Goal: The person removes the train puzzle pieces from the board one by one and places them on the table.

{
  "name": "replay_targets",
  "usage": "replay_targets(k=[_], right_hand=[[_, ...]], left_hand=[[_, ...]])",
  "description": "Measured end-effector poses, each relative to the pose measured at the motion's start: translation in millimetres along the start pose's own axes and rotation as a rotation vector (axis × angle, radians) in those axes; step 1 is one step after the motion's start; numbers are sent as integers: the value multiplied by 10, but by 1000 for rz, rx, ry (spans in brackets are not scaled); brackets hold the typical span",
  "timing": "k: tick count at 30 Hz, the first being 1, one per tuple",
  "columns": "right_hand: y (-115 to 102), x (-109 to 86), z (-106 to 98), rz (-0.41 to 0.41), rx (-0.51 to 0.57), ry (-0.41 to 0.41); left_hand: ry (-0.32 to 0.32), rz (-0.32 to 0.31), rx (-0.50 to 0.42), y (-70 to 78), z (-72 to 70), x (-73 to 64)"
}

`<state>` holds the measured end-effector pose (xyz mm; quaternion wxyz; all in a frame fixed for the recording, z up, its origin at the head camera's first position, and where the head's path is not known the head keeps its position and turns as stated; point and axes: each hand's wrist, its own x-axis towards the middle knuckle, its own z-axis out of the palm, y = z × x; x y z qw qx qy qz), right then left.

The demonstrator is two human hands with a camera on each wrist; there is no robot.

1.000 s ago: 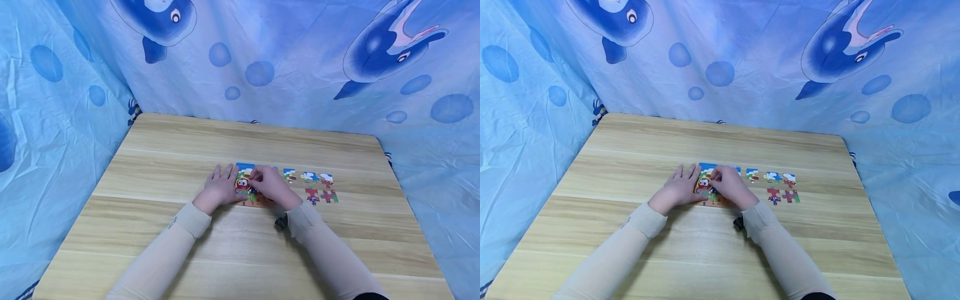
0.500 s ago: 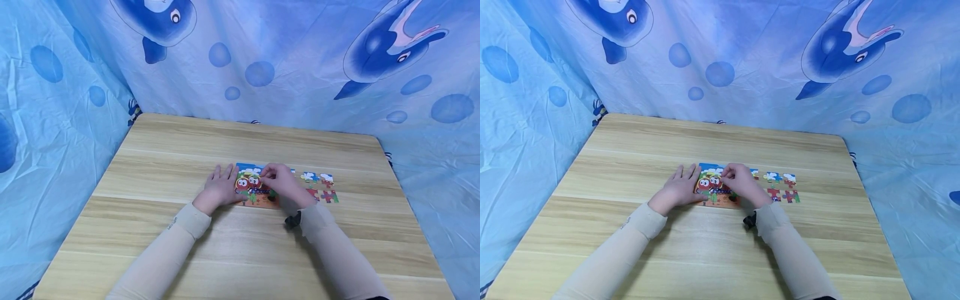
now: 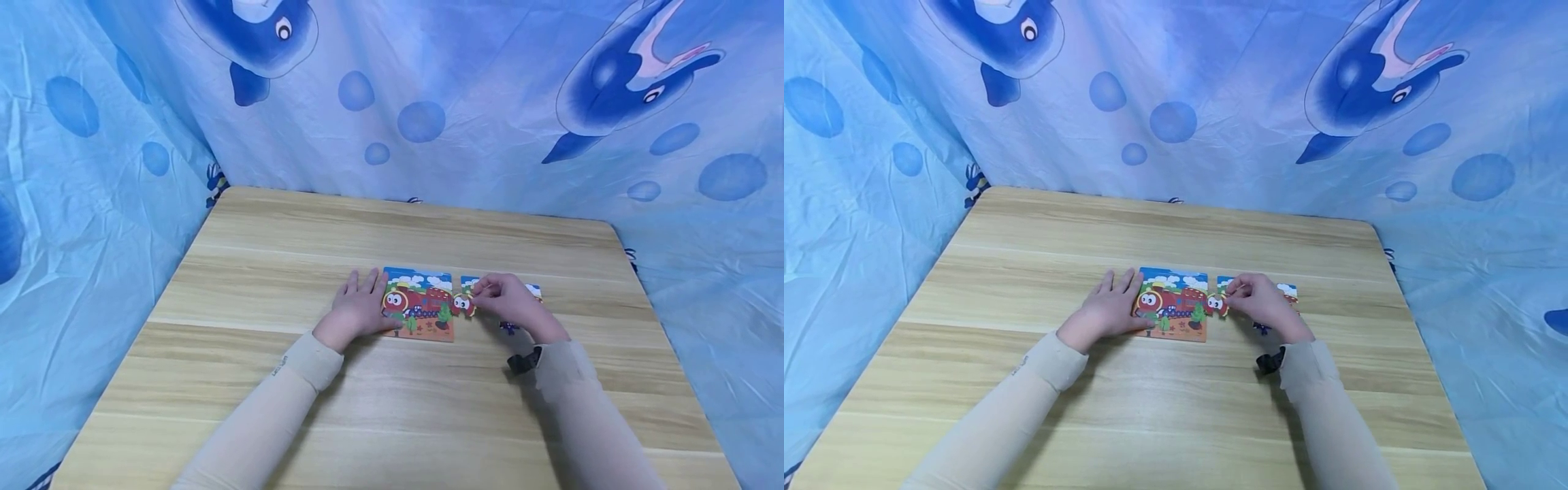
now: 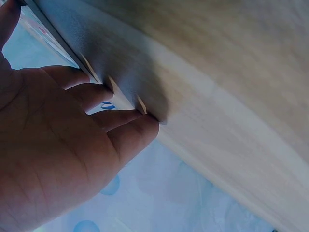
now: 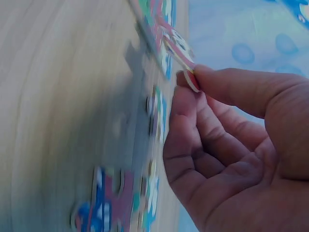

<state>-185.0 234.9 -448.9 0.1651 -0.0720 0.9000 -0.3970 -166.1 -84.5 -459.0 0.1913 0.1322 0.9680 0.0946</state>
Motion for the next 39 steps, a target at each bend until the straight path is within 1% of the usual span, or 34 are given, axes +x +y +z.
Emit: replay_targets(k=[4, 10, 20, 31, 39], right_hand=[[98, -12, -71, 22, -40, -20], [154, -9, -106, 39, -56, -42], [136, 16, -27, 71, -104, 12], [81, 28, 80, 70, -223, 91], [62, 20, 93, 110, -217, 100]], left_hand=[[4, -2, -3, 1, 3, 5], [0, -8, -4, 6, 2, -1], [-1, -11, -4, 6, 8, -2], [6, -5, -2, -3, 31, 16], [8, -8, -9, 5, 11, -1]])
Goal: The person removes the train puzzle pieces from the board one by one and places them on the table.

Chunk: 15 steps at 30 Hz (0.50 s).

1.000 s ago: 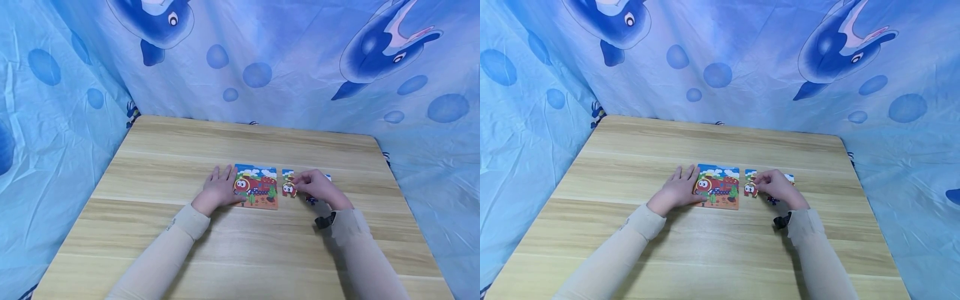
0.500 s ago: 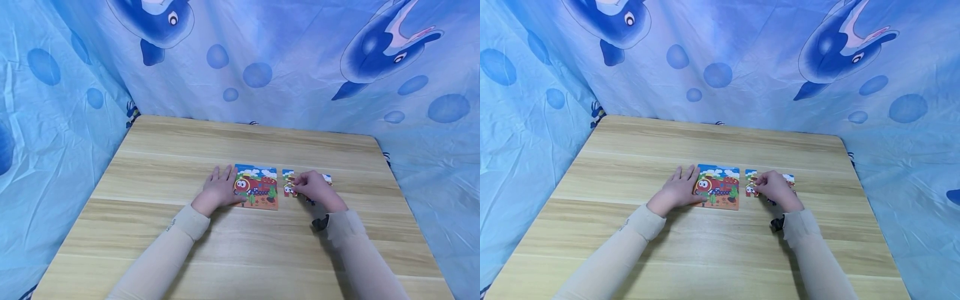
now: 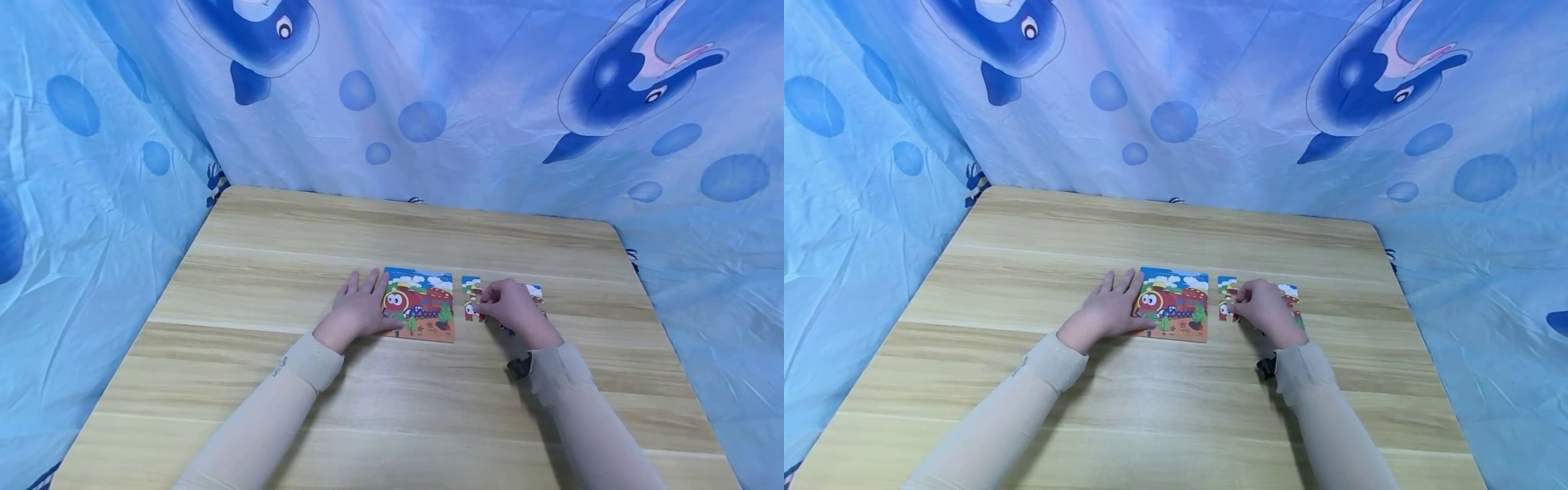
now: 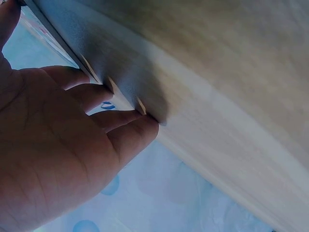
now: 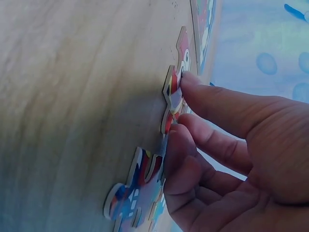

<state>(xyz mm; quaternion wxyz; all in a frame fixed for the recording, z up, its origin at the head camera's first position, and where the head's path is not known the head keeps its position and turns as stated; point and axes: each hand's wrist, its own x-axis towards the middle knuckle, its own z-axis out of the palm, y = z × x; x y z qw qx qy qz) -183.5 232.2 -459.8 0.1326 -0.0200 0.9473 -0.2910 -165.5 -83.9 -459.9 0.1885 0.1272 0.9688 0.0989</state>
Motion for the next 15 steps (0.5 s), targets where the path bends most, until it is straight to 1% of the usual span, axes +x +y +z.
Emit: replay_targets(k=[7, 11, 15], right_hand=[[-2, 1, -9, -16, 9, -2], [10, -23, -15, -23, 37, -2], [-16, -58, -12, -45, 86, 26]], left_hand=[[3, 7, 12, 1, -8, 4], [2, 4, 10, 3, -12, -3], [-3, 1, 8, 1, -13, -4]])
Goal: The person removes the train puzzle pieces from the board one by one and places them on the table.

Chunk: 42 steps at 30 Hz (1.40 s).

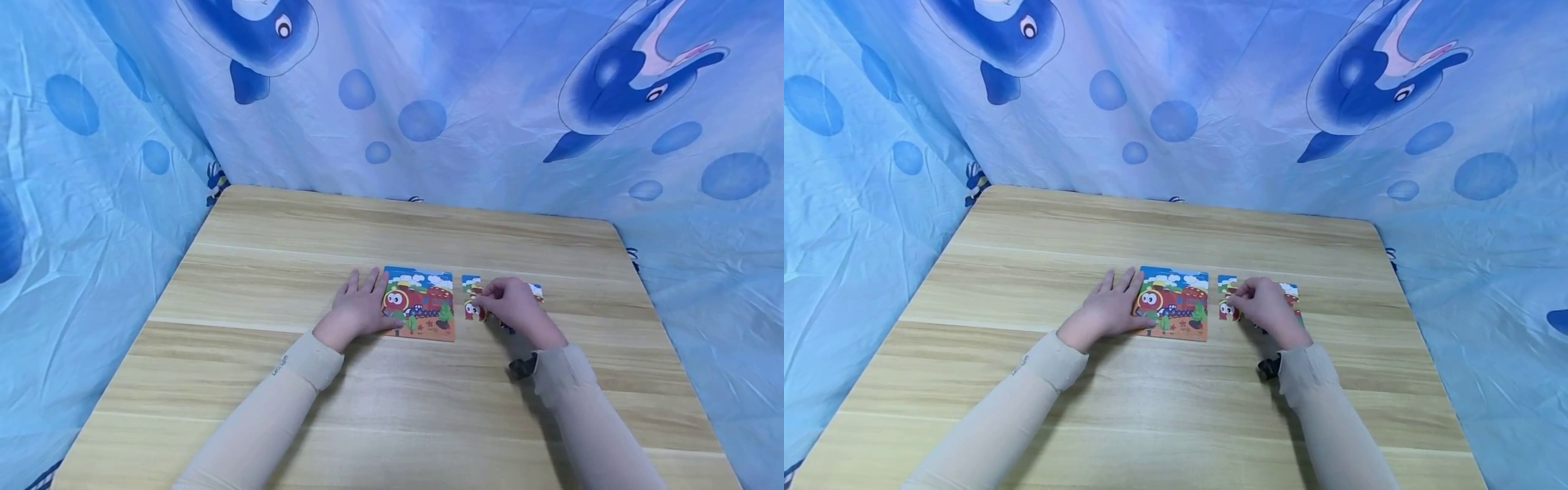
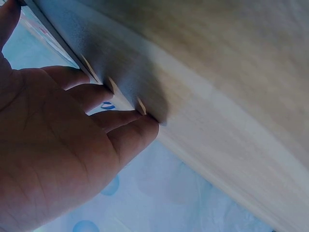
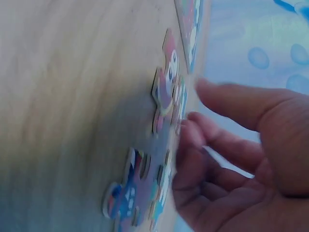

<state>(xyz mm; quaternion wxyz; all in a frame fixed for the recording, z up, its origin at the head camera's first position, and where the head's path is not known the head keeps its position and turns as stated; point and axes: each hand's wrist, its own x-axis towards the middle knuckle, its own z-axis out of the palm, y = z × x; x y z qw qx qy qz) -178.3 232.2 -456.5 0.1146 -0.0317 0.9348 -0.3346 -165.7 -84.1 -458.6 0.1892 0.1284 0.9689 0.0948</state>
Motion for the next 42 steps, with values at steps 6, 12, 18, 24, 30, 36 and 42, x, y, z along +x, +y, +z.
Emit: replay_targets(k=[6, 12, 18, 24, 30, 36, 42], right_hand=[[-176, -77, 150, -124, 33, -79], [-368, -151, 367, -166, -37, -203], [-430, -192, 419, -143, -86, -191], [-441, -202, 432, -144, -100, -198], [-458, -204, 433, -164, -143, -197], [-463, -197, 446, -162, -151, -194], [-466, -176, 451, -157, -138, -199]], left_hand=[[1, 1, -4, -6, -3, 9], [0, 1, -16, 3, -6, 12], [-6, -1, -17, 8, -3, 11], [-18, -28, -18, 48, -1, 10], [9, -91, -27, 186, 29, 41], [2, -152, 18, 299, 72, 84], [26, -163, 31, 347, 64, 87]])
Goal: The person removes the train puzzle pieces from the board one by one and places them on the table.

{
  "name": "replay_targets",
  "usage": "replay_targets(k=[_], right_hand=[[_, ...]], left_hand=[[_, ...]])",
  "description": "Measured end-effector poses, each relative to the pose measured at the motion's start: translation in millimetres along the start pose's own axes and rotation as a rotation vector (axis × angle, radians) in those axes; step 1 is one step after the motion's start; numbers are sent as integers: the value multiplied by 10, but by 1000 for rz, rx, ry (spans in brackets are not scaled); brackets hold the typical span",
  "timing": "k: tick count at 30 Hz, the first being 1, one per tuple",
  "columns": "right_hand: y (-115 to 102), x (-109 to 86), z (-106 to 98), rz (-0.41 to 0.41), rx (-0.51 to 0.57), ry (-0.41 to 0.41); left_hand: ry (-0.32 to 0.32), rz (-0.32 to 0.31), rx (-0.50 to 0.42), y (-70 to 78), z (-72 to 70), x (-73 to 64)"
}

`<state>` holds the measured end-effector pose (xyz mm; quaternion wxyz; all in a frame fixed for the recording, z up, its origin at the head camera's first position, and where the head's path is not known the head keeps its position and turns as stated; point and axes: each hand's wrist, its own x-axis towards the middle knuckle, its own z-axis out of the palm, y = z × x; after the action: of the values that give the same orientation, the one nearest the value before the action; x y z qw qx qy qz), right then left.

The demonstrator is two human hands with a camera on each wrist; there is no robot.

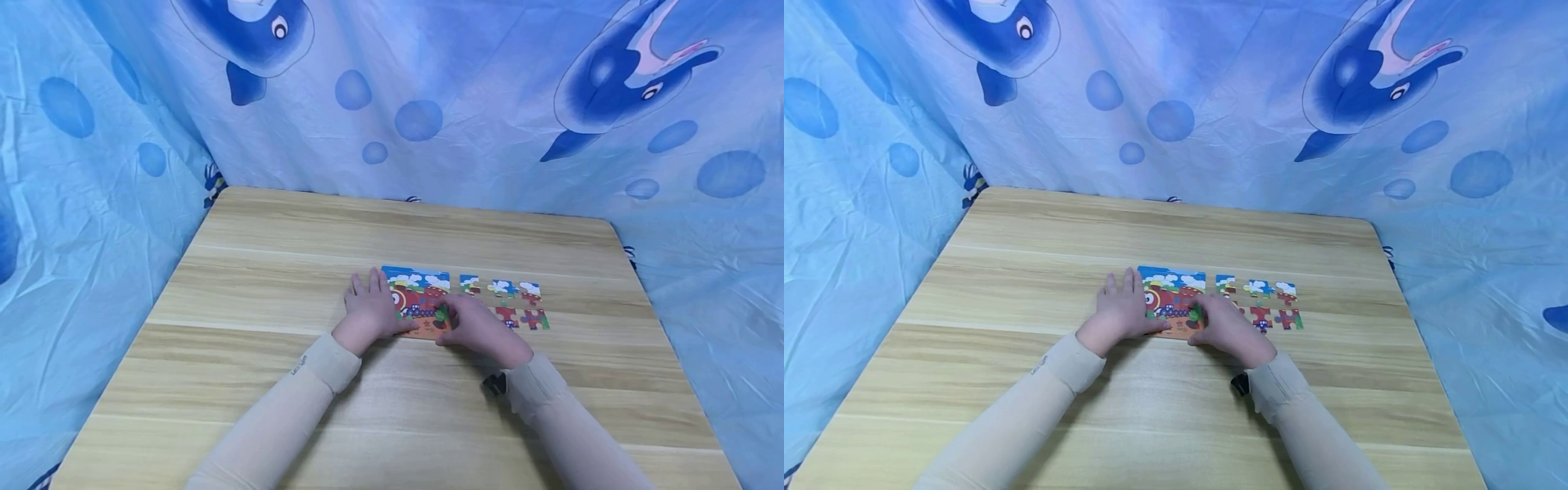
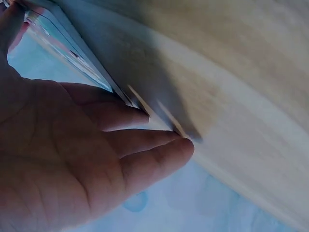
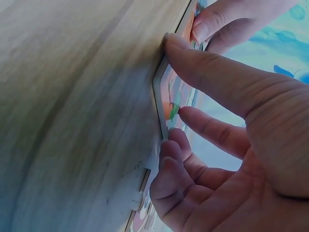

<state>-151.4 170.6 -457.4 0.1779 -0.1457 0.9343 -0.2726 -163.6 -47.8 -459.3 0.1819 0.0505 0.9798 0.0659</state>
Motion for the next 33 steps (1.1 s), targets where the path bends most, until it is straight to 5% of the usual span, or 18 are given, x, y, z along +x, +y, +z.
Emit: replay_targets(k=[5, 9, 25, 33], right_hand=[[-4, 24, 1, 8, -4, -9], [-5, 35, 1, 15, -6, -13], [-23, 10, 4, -8, -14, 21], [-32, -7, -33, -24, 103, 66]], left_hand=[[49, 205, 59, 6, 32, 19], [18, 319, 32, -4, 60, 35], [-4, 327, 62, 2, 36, 22], [-16, 312, 72, -2, 11, 4]])
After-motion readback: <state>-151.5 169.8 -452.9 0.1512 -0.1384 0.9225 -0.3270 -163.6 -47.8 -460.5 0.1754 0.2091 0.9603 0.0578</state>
